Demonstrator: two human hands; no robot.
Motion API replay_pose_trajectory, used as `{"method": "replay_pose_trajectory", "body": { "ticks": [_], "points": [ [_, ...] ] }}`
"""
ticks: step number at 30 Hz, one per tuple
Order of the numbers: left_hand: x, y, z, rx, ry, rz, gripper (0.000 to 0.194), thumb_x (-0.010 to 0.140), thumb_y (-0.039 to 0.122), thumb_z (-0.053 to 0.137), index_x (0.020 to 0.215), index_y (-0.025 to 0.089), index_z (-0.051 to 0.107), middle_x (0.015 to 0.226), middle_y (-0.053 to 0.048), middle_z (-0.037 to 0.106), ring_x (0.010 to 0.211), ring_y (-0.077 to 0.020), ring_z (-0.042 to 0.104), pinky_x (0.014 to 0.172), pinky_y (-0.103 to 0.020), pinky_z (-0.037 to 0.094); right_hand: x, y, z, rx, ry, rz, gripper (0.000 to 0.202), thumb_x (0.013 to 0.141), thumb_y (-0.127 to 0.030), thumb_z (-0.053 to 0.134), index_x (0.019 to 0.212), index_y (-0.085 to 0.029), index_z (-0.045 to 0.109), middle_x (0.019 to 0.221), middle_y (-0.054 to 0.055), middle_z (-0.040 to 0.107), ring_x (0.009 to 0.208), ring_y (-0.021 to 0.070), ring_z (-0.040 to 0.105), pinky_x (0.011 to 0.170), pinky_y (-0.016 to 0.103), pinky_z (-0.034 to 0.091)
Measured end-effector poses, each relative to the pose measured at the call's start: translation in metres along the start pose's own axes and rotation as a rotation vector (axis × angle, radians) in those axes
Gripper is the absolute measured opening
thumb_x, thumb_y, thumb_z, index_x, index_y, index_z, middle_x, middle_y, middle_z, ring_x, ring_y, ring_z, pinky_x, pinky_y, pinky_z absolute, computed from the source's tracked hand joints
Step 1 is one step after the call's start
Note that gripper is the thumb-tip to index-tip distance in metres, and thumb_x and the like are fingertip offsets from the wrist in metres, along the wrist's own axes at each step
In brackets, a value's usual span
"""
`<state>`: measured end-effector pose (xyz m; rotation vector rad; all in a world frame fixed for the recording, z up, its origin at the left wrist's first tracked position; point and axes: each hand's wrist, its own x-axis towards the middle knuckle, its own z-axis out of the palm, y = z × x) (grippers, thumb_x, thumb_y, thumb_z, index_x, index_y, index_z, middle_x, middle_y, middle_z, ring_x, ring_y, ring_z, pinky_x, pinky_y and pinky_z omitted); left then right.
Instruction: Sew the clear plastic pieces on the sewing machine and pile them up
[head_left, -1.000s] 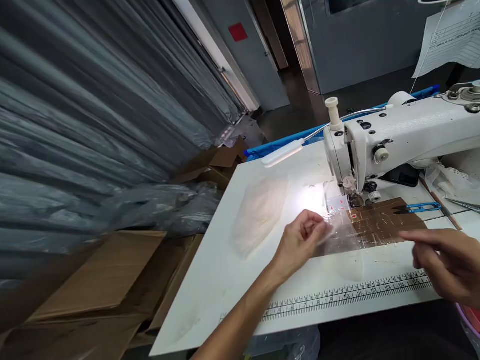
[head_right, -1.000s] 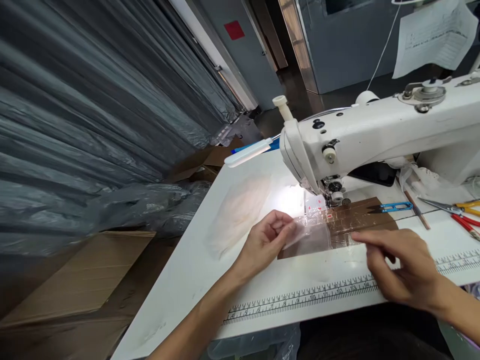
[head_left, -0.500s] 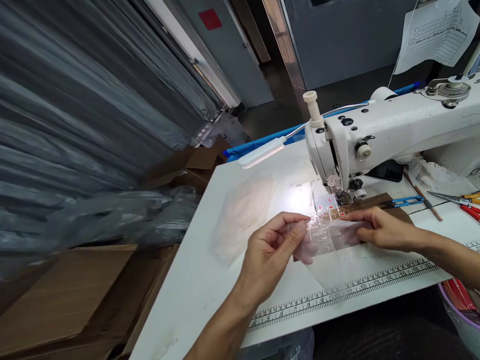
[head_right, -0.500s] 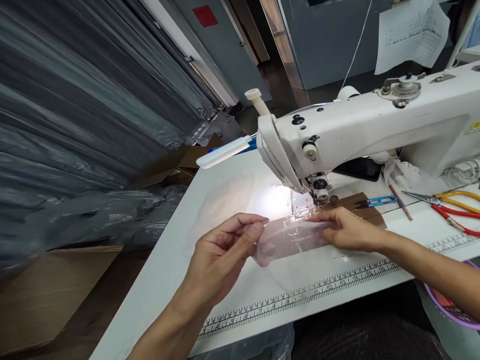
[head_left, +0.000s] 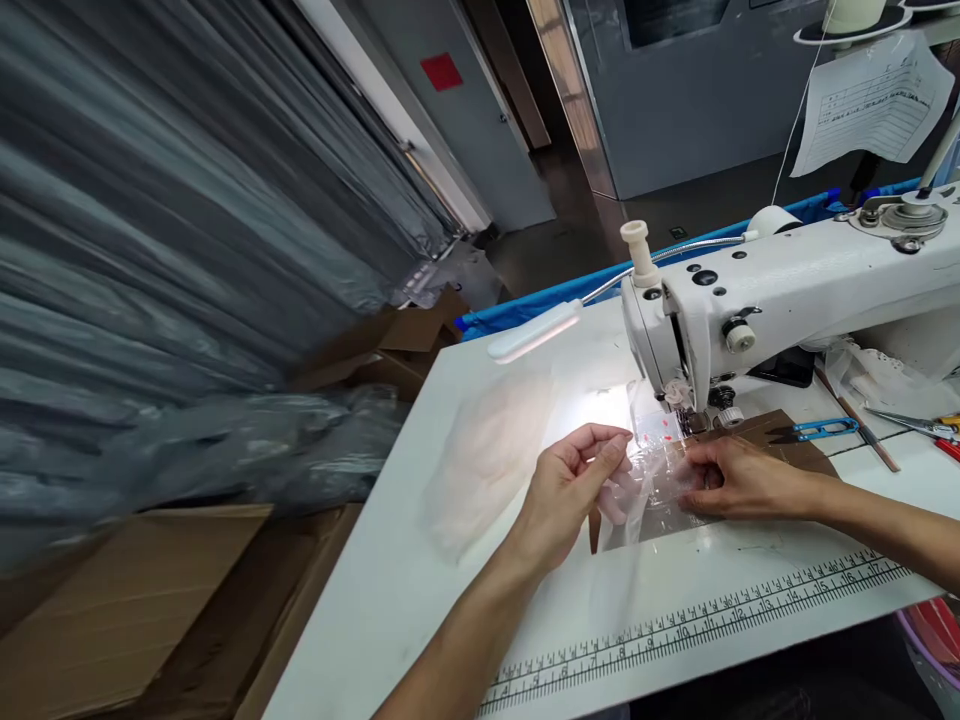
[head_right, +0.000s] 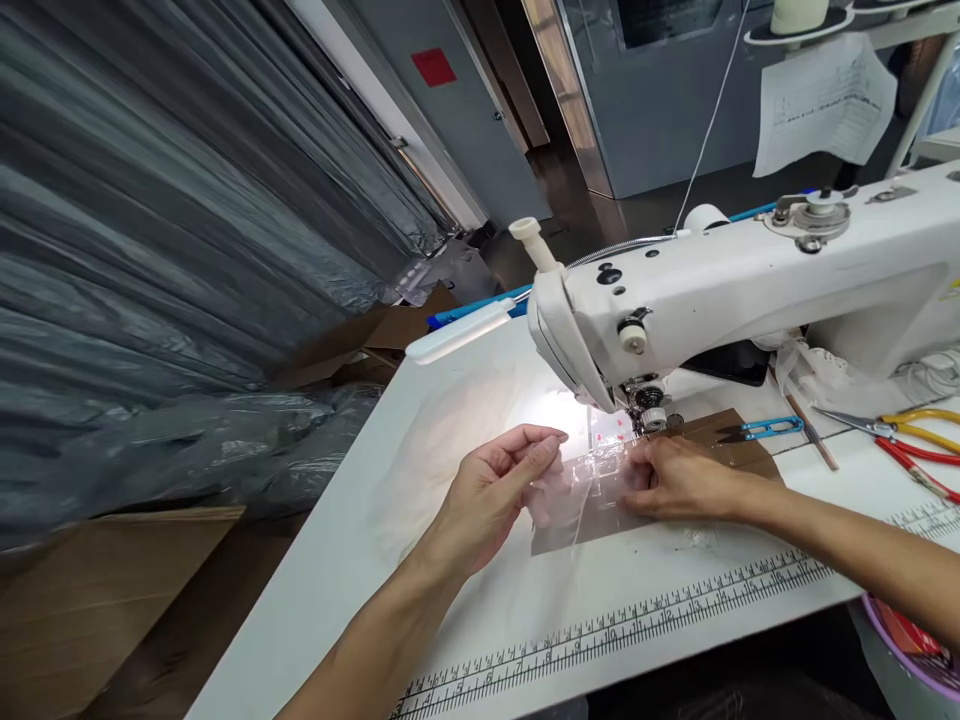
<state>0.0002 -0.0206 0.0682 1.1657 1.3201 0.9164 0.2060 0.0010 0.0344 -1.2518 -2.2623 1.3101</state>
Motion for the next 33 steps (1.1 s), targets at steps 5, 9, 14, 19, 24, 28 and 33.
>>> {"method": "replay_pose_trajectory", "body": {
  "ticks": [5,9,14,19,24,28,33],
  "points": [
    [0.007,-0.008,-0.014,0.082,0.103,0.007,0.054,0.069,0.061,0.072,0.092,0.012,0.064,0.068,-0.001,0.058,0.057,-0.015,0.063,0.036,-0.019,0.047,0.001,0.004,0.0,-0.133,0.104,-0.029,0.014,0.086,-0.02,0.055,0.085,-0.017,0.069,0.07,0.001,0.062,0.059,0.0094,0.049,0.057,0.024,0.033],
    [0.029,-0.016,-0.023,0.321,0.24,0.159,0.044,0.079,0.052,0.062,0.098,0.013,0.064,0.078,-0.006,0.065,0.07,-0.0201,0.067,0.047,-0.026,0.053,0.007,0.016,-0.002,-0.326,0.275,0.072,0.025,0.089,-0.029,0.05,0.093,-0.016,0.071,0.07,0.005,0.063,0.058,0.0129,0.049,0.056,0.028,0.03],
    [0.038,-0.03,-0.007,0.819,0.469,0.858,0.014,0.086,0.024,0.056,0.092,0.016,0.065,0.095,-0.009,0.067,0.087,-0.0205,0.065,0.068,-0.032,0.056,0.011,0.021,-0.005,-0.274,0.271,0.1,0.026,0.087,-0.034,0.052,0.094,-0.016,0.069,0.069,0.004,0.063,0.059,0.0132,0.052,0.057,0.027,0.035],
    [0.025,-0.049,0.015,1.009,0.045,1.051,0.014,0.089,0.024,0.055,0.098,0.015,0.063,0.093,-0.009,0.07,0.079,-0.0196,0.065,0.065,-0.033,0.057,0.006,0.017,-0.001,-0.254,0.298,0.09,0.021,0.082,-0.035,0.059,0.089,-0.018,0.068,0.068,0.003,0.063,0.06,0.0142,0.054,0.058,0.028,0.038],
    [0.034,-0.065,0.013,1.116,-0.092,0.936,0.044,0.093,0.042,0.053,0.129,0.016,0.053,0.134,-0.016,0.058,0.12,-0.0314,0.058,0.1,-0.057,0.048,0.0,0.015,0.006,-0.255,0.361,0.04,0.019,0.083,-0.029,0.057,0.094,-0.019,0.068,0.075,0.004,0.067,0.063,0.0149,0.057,0.06,0.028,0.04],
    [0.043,-0.057,-0.001,0.912,-0.057,0.875,0.035,0.097,0.035,0.049,0.125,0.017,0.057,0.13,-0.014,0.061,0.118,-0.0251,0.06,0.097,-0.047,0.054,-0.003,0.016,0.009,-0.135,0.399,0.053,0.02,0.086,-0.031,0.055,0.095,-0.019,0.068,0.083,0.005,0.07,0.07,0.0167,0.061,0.066,0.031,0.045],
    [0.04,-0.046,-0.013,0.823,0.38,0.987,0.017,0.093,0.018,0.053,0.107,0.016,0.063,0.105,-0.009,0.07,0.101,-0.0198,0.067,0.086,-0.037,0.058,-0.004,0.023,0.012,-0.119,0.418,0.002,0.021,0.088,-0.03,0.053,0.097,-0.019,0.068,0.093,0.006,0.07,0.081,0.0188,0.063,0.075,0.034,0.048]
  ]
}}
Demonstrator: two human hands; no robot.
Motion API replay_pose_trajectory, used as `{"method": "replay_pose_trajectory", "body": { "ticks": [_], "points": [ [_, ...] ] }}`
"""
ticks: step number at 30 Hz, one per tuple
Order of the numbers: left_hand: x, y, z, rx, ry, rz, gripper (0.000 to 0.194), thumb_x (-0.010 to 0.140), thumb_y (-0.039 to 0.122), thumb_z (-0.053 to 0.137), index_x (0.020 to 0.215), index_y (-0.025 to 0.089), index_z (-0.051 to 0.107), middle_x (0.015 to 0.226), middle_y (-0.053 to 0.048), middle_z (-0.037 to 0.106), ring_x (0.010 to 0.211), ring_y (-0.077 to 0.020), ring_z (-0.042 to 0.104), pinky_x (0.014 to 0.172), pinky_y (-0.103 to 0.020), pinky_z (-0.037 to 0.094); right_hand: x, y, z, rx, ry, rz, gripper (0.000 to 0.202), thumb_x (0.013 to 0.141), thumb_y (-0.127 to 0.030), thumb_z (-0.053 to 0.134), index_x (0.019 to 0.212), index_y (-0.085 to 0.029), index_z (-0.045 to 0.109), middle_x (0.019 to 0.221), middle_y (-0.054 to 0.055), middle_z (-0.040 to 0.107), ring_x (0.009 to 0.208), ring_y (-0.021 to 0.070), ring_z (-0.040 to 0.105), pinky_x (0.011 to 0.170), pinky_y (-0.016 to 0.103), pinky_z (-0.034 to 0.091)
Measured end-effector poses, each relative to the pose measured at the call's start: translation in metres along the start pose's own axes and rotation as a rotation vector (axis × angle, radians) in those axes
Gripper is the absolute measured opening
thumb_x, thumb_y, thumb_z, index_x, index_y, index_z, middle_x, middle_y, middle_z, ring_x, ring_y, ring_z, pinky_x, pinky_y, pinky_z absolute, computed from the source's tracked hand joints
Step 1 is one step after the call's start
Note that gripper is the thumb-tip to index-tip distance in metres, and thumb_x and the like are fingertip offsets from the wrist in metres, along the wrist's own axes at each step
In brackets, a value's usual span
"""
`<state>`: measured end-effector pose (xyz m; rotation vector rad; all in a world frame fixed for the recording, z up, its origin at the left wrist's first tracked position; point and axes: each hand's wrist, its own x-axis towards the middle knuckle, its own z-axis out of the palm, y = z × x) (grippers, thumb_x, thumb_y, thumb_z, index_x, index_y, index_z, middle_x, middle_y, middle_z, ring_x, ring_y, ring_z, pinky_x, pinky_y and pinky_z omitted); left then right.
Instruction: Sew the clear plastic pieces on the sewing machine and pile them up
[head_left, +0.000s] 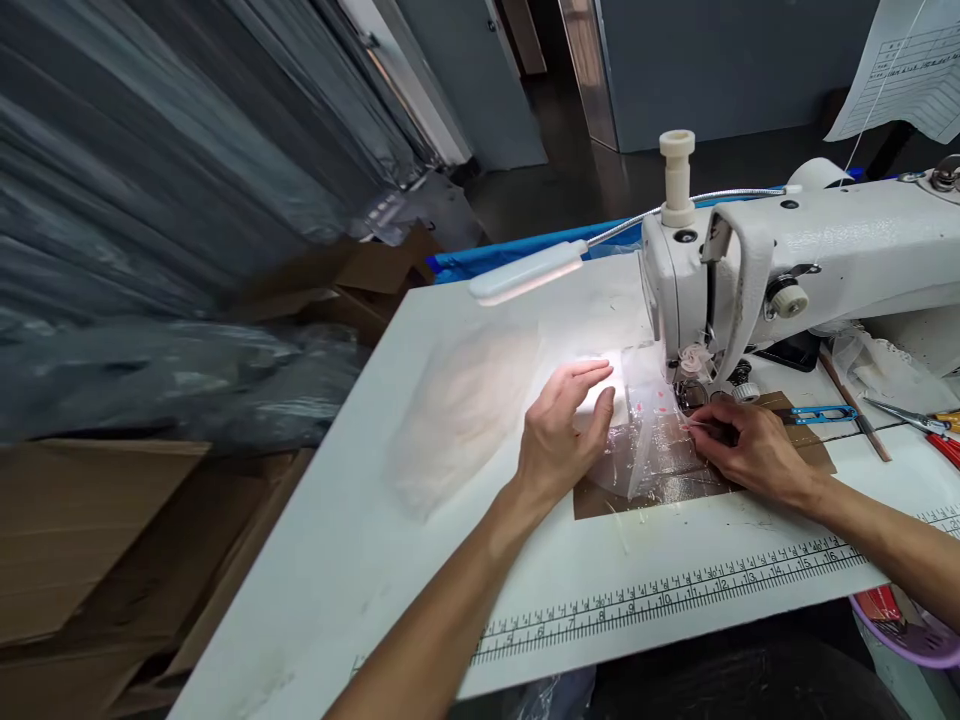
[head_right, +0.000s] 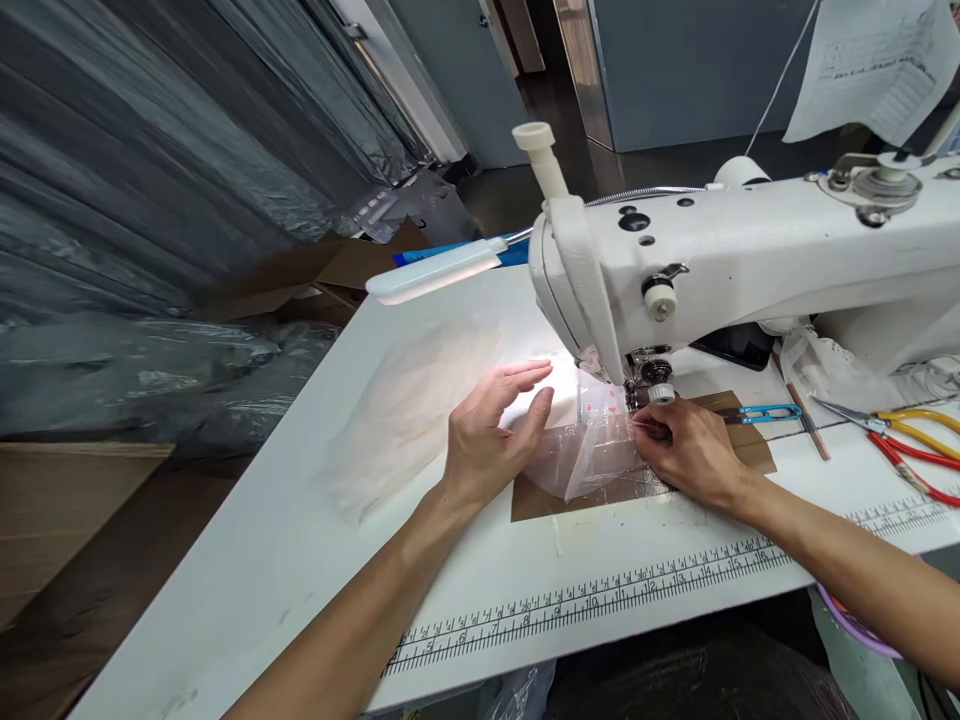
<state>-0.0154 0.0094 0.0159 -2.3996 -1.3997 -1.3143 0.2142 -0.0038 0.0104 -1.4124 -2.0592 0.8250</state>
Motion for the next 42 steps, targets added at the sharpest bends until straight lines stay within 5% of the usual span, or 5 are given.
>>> {"method": "replay_pose_trajectory", "body": {
  "ticks": [9,13,20,30,42],
  "points": [
    [-0.004,0.022,0.01,0.002,-0.148,0.448,0.032,0.086,0.008,0.051,0.117,0.014,0.055,0.107,-0.013,0.069,0.096,-0.022,0.067,0.076,-0.036,0.058,-0.003,-0.011,0.014,-0.497,-0.111,-0.2,0.028,0.093,-0.018,0.042,0.106,-0.015,0.067,0.104,0.014,0.065,0.094,0.0249,0.062,0.066,0.031,0.046],
    [-0.008,0.023,0.018,-0.036,-0.388,0.369,0.023,0.093,0.017,0.046,0.11,0.013,0.059,0.096,-0.01,0.071,0.084,-0.0201,0.067,0.071,-0.036,0.058,0.0,-0.01,0.002,-0.395,-0.16,-0.251,0.029,0.092,-0.02,0.044,0.108,-0.018,0.068,0.107,0.013,0.065,0.094,0.0226,0.062,0.07,0.03,0.047],
    [-0.016,0.018,0.022,-0.099,-0.354,0.326,0.022,0.098,0.02,0.046,0.093,0.017,0.067,0.098,-0.008,0.073,0.079,-0.0167,0.067,0.07,-0.034,0.057,0.016,0.002,-0.036,-0.205,-0.24,0.013,0.033,0.089,-0.025,0.047,0.109,-0.019,0.072,0.065,0.002,0.063,0.059,0.0136,0.053,0.057,0.025,0.037],
    [-0.013,0.025,0.018,-0.025,-0.377,0.306,0.023,0.096,0.021,0.049,0.083,0.019,0.068,0.088,-0.007,0.072,0.074,-0.0168,0.066,0.064,-0.034,0.052,0.02,0.004,-0.017,-0.532,-0.298,-0.304,0.042,0.097,-0.032,0.037,0.135,-0.031,0.055,0.115,0.01,0.064,0.072,0.0159,0.055,0.053,0.025,0.03],
    [-0.017,0.021,0.02,-0.065,-0.316,0.373,0.016,0.092,0.011,0.051,0.094,0.019,0.064,0.093,-0.006,0.071,0.079,-0.0172,0.067,0.071,-0.036,0.053,0.018,0.006,-0.012,-0.622,-0.273,-0.317,0.041,0.098,-0.03,0.036,0.134,-0.029,0.055,0.118,0.013,0.057,0.08,0.0182,0.054,0.051,0.026,0.025]
  ]
}}
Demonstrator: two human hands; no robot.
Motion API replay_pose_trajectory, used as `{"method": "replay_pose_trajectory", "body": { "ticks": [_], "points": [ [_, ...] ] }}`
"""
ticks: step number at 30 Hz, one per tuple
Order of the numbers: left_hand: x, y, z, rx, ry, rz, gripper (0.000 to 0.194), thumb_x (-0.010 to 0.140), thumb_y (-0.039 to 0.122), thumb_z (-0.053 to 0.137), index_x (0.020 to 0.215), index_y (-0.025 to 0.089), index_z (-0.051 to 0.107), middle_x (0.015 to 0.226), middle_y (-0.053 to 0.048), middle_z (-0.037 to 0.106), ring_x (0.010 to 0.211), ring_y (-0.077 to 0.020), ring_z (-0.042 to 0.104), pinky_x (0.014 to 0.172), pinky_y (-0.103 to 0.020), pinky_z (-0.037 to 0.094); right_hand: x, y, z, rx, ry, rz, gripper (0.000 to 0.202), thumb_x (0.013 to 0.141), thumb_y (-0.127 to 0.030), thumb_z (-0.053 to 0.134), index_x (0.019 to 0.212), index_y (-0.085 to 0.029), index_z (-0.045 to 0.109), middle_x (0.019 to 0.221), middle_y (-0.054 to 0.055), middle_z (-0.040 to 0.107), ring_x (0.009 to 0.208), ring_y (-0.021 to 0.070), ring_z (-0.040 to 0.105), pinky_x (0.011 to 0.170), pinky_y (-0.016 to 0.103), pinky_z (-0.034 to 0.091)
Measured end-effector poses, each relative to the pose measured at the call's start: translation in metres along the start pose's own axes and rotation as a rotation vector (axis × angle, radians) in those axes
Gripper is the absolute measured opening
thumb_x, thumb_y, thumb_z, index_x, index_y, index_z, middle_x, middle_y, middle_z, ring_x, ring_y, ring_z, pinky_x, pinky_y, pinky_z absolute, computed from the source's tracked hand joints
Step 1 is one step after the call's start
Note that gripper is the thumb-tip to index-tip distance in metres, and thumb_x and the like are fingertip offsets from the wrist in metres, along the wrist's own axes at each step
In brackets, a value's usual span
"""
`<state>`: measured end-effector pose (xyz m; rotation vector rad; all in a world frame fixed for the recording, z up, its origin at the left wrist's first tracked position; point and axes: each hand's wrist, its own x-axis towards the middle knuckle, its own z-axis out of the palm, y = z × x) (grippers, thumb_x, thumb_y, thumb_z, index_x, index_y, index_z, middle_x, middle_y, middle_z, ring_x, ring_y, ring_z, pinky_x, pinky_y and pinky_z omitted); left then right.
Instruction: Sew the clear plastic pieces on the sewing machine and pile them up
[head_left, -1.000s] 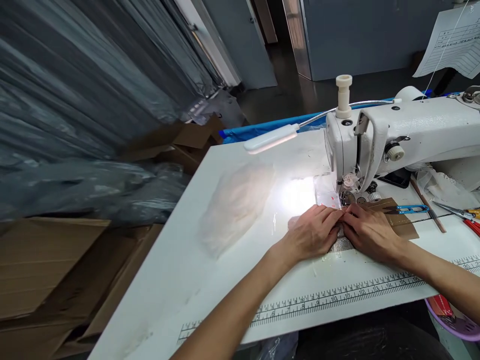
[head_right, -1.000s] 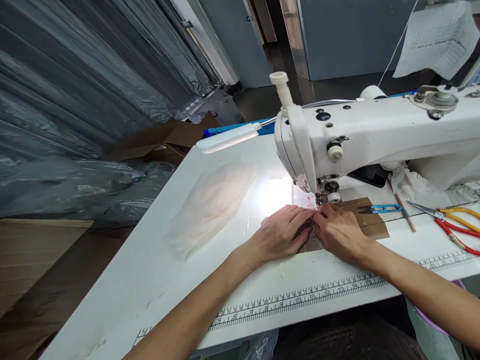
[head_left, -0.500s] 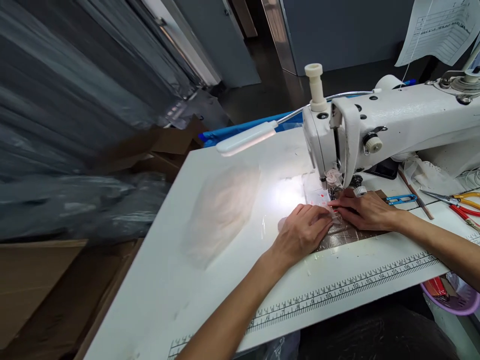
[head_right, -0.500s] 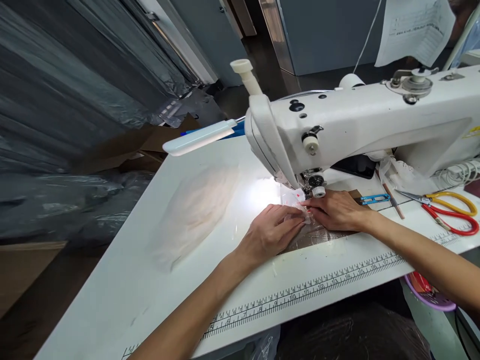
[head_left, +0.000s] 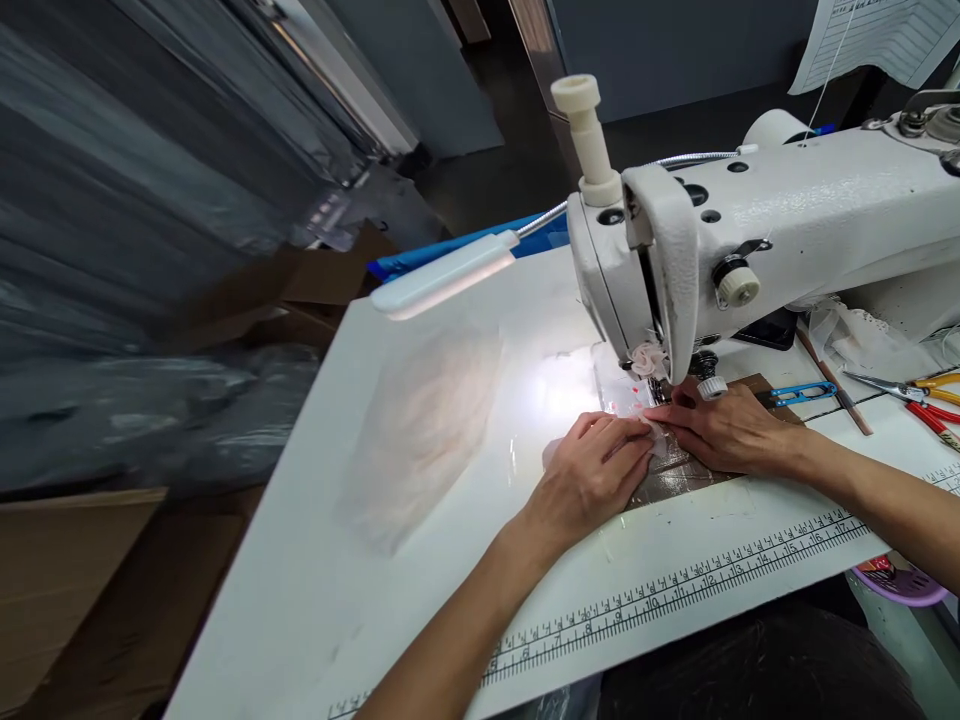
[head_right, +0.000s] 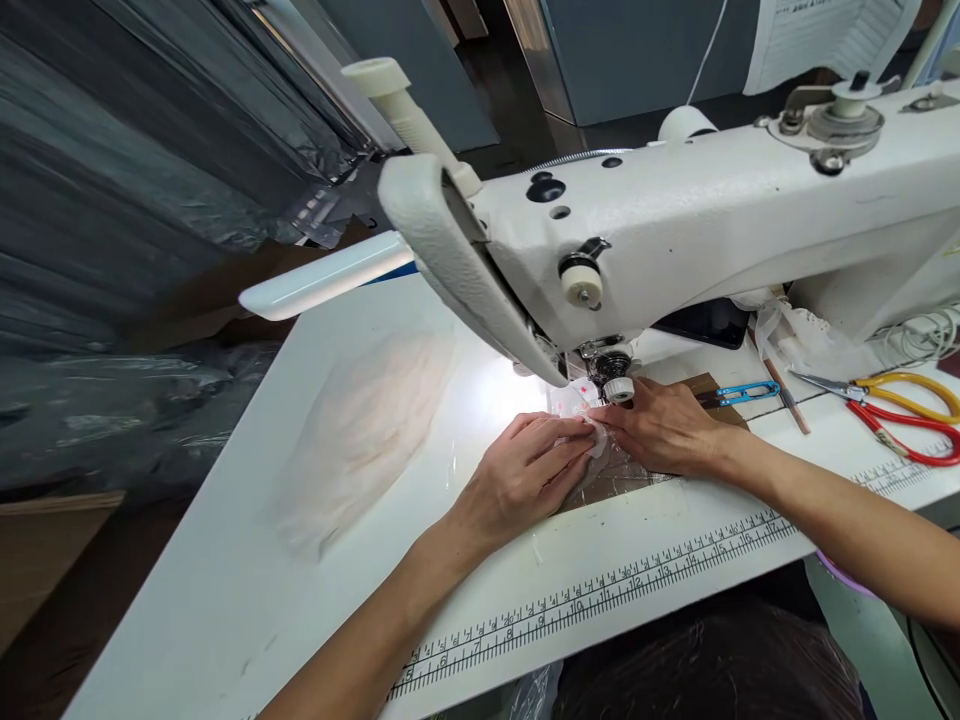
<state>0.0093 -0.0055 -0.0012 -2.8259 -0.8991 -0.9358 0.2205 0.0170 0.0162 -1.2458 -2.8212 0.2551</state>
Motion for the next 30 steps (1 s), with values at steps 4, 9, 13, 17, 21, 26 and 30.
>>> {"method": "replay_pose_trajectory", "body": {
  "ticks": [4,9,13,17,21,26,30],
  "points": [
    [0.001,0.002,-0.001,0.072,0.008,0.021,0.014,0.092,0.01,0.052,0.089,0.018,0.063,0.089,-0.007,0.071,0.075,-0.017,0.066,0.069,-0.037,0.053,-0.002,0.003,0.001,0.067,0.03,-0.02,0.04,0.097,-0.03,0.039,0.133,-0.031,0.058,0.111,0.012,0.059,0.09,0.0205,0.056,0.056,0.026,0.032],
    [0.003,0.003,-0.002,0.058,0.012,0.027,0.015,0.093,0.008,0.051,0.092,0.018,0.062,0.089,-0.005,0.071,0.074,-0.0151,0.067,0.069,-0.035,0.052,-0.004,0.006,0.002,0.053,0.069,-0.05,0.039,0.096,-0.026,0.042,0.129,-0.03,0.061,0.11,0.011,0.06,0.089,0.0197,0.055,0.055,0.025,0.032],
    [0.004,0.003,0.0,0.055,0.074,0.071,0.012,0.093,0.005,0.053,0.096,0.015,0.06,0.089,-0.004,0.071,0.078,-0.013,0.068,0.076,-0.034,0.054,-0.005,0.008,0.004,0.035,0.143,-0.095,0.037,0.095,-0.025,0.041,0.123,-0.026,0.065,0.107,0.012,0.061,0.079,0.017,0.053,0.052,0.025,0.03],
    [0.003,0.003,0.001,0.101,0.087,0.093,0.014,0.094,0.005,0.05,0.097,0.015,0.058,0.09,-0.003,0.071,0.081,-0.0119,0.068,0.084,-0.034,0.055,-0.005,0.009,0.008,-0.007,0.181,-0.119,0.039,0.094,-0.024,0.043,0.127,-0.027,0.063,0.103,0.012,0.061,0.076,0.0172,0.052,0.049,0.025,0.024],
    [0.001,0.003,0.001,0.152,0.063,0.117,0.014,0.094,0.004,0.048,0.095,0.014,0.058,0.09,-0.005,0.071,0.081,-0.0131,0.068,0.089,-0.036,0.053,-0.005,0.01,0.01,-0.002,0.177,-0.128,0.04,0.093,-0.024,0.044,0.128,-0.028,0.063,0.105,0.013,0.062,0.072,0.0159,0.051,0.049,0.024,0.024],
    [0.002,0.002,-0.002,0.157,0.016,0.107,0.011,0.092,0.007,0.053,0.093,0.016,0.06,0.09,-0.003,0.072,0.075,-0.014,0.064,0.078,-0.035,0.05,-0.009,0.01,0.005,0.252,0.205,0.0,0.037,0.094,-0.023,0.043,0.122,-0.02,0.067,0.098,0.01,0.063,0.066,0.0119,0.051,0.055,0.024,0.036],
    [0.002,0.0,-0.004,0.127,-0.006,0.112,0.012,0.094,0.01,0.052,0.09,0.015,0.061,0.091,-0.004,0.073,0.073,-0.0135,0.063,0.068,-0.031,0.047,-0.013,0.01,0.002,0.498,0.271,0.061,0.034,0.093,-0.02,0.042,0.105,-0.012,0.072,0.08,0.005,0.061,0.066,0.0105,0.052,0.06,0.023,0.041]
  ]
}}
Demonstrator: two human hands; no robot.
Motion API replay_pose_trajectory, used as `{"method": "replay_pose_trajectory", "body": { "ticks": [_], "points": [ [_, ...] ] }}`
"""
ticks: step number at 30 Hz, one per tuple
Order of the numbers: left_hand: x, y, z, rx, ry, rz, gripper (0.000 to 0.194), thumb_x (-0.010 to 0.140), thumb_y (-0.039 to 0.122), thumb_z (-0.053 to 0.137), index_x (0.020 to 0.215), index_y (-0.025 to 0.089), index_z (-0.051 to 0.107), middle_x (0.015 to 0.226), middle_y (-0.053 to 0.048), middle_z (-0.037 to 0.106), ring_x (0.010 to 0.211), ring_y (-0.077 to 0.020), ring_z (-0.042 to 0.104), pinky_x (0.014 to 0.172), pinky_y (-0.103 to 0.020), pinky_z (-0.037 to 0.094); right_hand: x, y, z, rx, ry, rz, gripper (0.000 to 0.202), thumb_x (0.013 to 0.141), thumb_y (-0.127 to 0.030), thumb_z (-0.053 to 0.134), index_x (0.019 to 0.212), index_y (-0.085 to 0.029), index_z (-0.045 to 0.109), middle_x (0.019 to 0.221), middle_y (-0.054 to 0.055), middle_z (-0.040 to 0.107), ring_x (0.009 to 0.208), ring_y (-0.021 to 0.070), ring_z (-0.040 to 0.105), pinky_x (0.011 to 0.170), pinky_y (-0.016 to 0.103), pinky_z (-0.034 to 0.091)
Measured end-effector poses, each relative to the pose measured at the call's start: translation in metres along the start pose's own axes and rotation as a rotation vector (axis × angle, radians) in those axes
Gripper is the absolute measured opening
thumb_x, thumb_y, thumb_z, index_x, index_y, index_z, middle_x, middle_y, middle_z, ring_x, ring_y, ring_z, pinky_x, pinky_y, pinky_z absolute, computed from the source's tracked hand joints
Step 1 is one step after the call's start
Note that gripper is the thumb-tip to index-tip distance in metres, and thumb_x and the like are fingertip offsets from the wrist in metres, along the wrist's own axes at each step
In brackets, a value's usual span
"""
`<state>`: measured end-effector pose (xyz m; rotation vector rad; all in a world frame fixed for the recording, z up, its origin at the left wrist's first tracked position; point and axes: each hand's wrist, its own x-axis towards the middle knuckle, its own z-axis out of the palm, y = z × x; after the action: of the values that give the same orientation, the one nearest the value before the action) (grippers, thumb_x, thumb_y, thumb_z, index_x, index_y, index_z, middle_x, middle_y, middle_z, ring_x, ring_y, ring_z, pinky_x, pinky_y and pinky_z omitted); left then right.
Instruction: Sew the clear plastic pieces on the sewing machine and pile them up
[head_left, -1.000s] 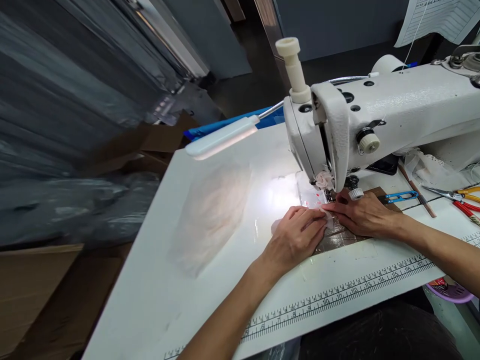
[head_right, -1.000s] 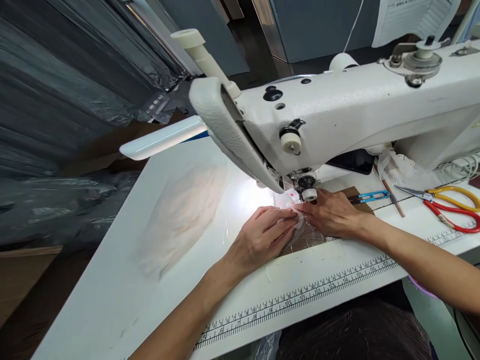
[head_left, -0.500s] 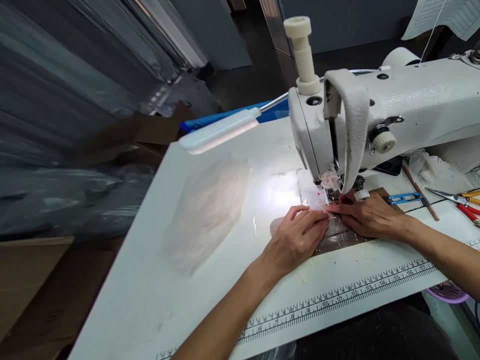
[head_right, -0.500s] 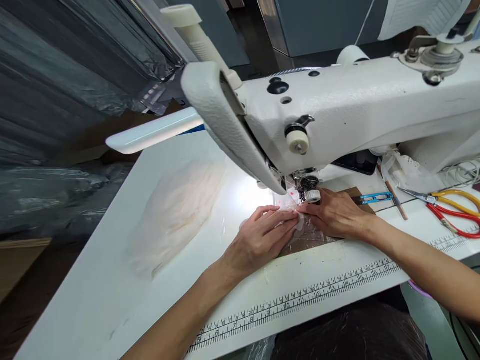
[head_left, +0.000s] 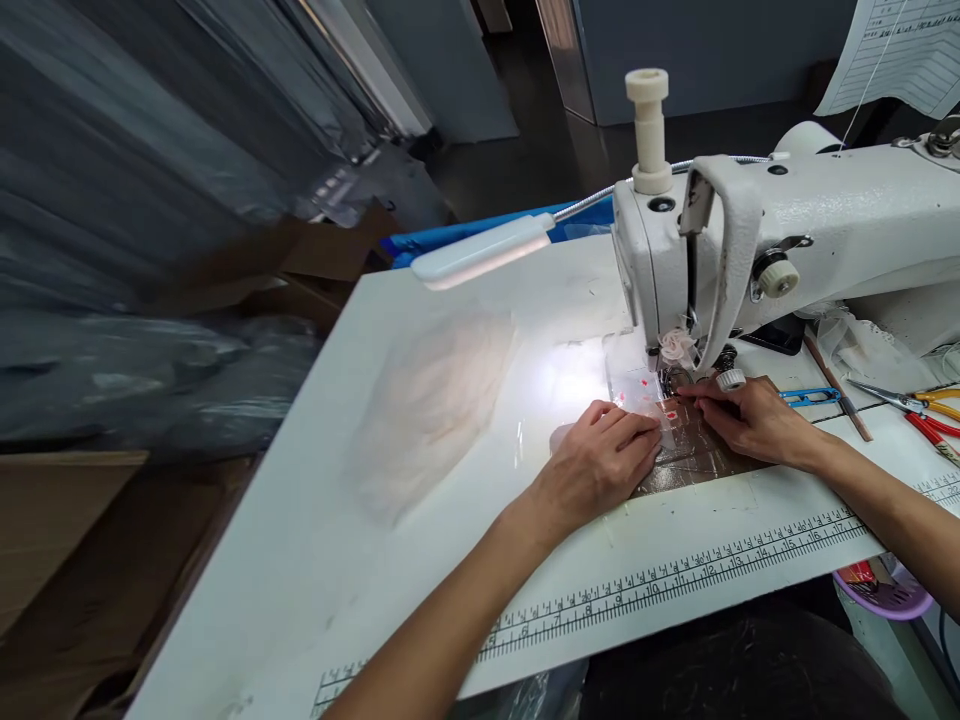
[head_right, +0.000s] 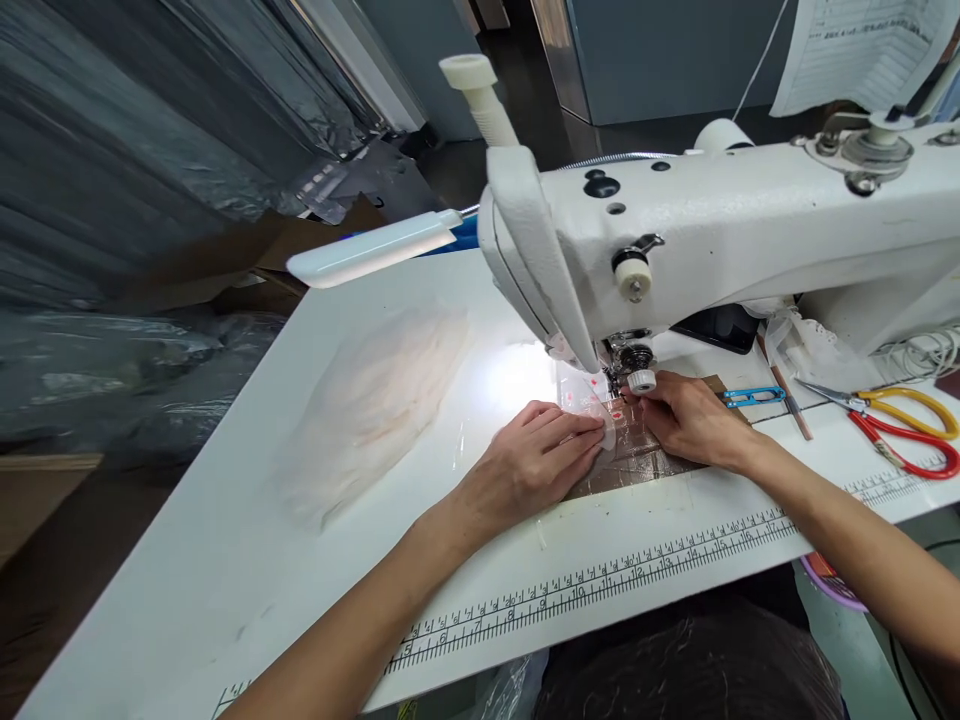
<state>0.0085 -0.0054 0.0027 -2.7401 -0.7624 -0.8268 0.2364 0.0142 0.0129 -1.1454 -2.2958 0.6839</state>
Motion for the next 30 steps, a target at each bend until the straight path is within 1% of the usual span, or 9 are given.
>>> {"method": "replay_pose_trajectory", "body": {
  "ticks": [3,8,11,14,17,19,22,24,30],
  "points": [
    [-0.001,-0.002,0.0,0.001,-0.016,0.006,0.015,0.096,0.011,0.049,0.091,0.016,0.063,0.093,-0.004,0.073,0.071,-0.0124,0.062,0.069,-0.032,0.047,-0.004,0.003,0.002,0.022,0.021,-0.052,0.034,0.091,-0.017,0.041,0.107,-0.013,0.072,0.082,0.005,0.06,0.07,0.011,0.054,0.064,0.023,0.045],
    [-0.001,-0.002,0.0,0.002,-0.002,-0.004,0.017,0.096,0.013,0.049,0.088,0.016,0.064,0.091,-0.002,0.073,0.067,-0.0116,0.061,0.068,-0.031,0.047,-0.011,0.008,0.008,-0.099,-0.012,-0.198,0.035,0.093,-0.02,0.043,0.117,-0.019,0.069,0.097,0.009,0.06,0.082,0.0142,0.059,0.075,0.03,0.05],
    [-0.001,-0.001,0.0,0.002,-0.015,-0.018,0.019,0.096,0.014,0.049,0.086,0.017,0.065,0.091,-0.003,0.073,0.067,-0.0123,0.061,0.069,-0.032,0.047,-0.013,0.005,0.01,-0.164,-0.029,-0.261,0.033,0.094,-0.02,0.044,0.116,-0.021,0.069,0.099,0.009,0.059,0.085,0.0155,0.058,0.076,0.03,0.05],
    [0.0,0.001,-0.003,-0.022,-0.041,-0.023,0.017,0.093,0.016,0.049,0.089,0.016,0.066,0.093,-0.004,0.073,0.068,-0.0141,0.061,0.07,-0.035,0.047,-0.012,-0.002,0.01,-0.261,-0.051,-0.317,0.032,0.093,-0.018,0.045,0.114,-0.022,0.069,0.097,0.009,0.058,0.086,0.017,0.055,0.075,0.031,0.049],
    [0.001,0.002,-0.007,-0.094,-0.059,-0.049,0.015,0.092,0.022,0.051,0.094,0.015,0.065,0.097,-0.006,0.073,0.072,-0.0159,0.063,0.075,-0.038,0.048,-0.013,-0.006,0.011,-0.343,-0.057,-0.325,0.031,0.093,-0.017,0.045,0.114,-0.021,0.068,0.098,0.01,0.057,0.088,0.0185,0.053,0.077,0.032,0.048],
    [0.002,0.001,-0.009,-0.119,-0.03,-0.075,0.014,0.092,0.025,0.053,0.093,0.016,0.064,0.097,-0.005,0.073,0.076,-0.0167,0.064,0.078,-0.04,0.047,-0.013,-0.007,0.012,-0.368,-0.059,-0.322,0.03,0.093,-0.017,0.045,0.114,-0.021,0.067,0.099,0.01,0.057,0.09,0.0191,0.052,0.079,0.033,0.048],
    [0.003,-0.002,-0.009,-0.034,0.068,-0.128,0.009,0.092,0.019,0.055,0.087,0.017,0.063,0.089,-0.004,0.072,0.073,-0.016,0.062,0.067,-0.035,0.045,-0.014,-0.008,0.012,-0.373,-0.062,-0.335,0.029,0.092,-0.015,0.047,0.113,-0.02,0.065,0.102,0.01,0.056,0.093,0.0195,0.051,0.082,0.034,0.048],
    [0.003,-0.004,-0.006,0.024,0.095,-0.15,0.009,0.092,0.016,0.055,0.087,0.016,0.062,0.088,-0.005,0.071,0.069,-0.015,0.059,0.06,-0.032,0.044,-0.014,-0.008,0.012,-0.374,-0.065,-0.343,0.028,0.09,-0.014,0.048,0.113,-0.019,0.064,0.103,0.01,0.056,0.094,0.0195,0.051,0.084,0.034,0.048],
    [0.002,-0.006,0.003,0.003,0.003,-0.152,0.015,0.096,0.017,0.048,0.101,0.013,0.062,0.098,-0.01,0.069,0.078,-0.0173,0.061,0.065,-0.034,0.051,-0.014,-0.01,0.013,-0.407,-0.069,-0.332,0.027,0.09,-0.014,0.05,0.113,-0.019,0.063,0.101,0.01,0.055,0.092,0.0201,0.051,0.084,0.036,0.05]
  ]
}}
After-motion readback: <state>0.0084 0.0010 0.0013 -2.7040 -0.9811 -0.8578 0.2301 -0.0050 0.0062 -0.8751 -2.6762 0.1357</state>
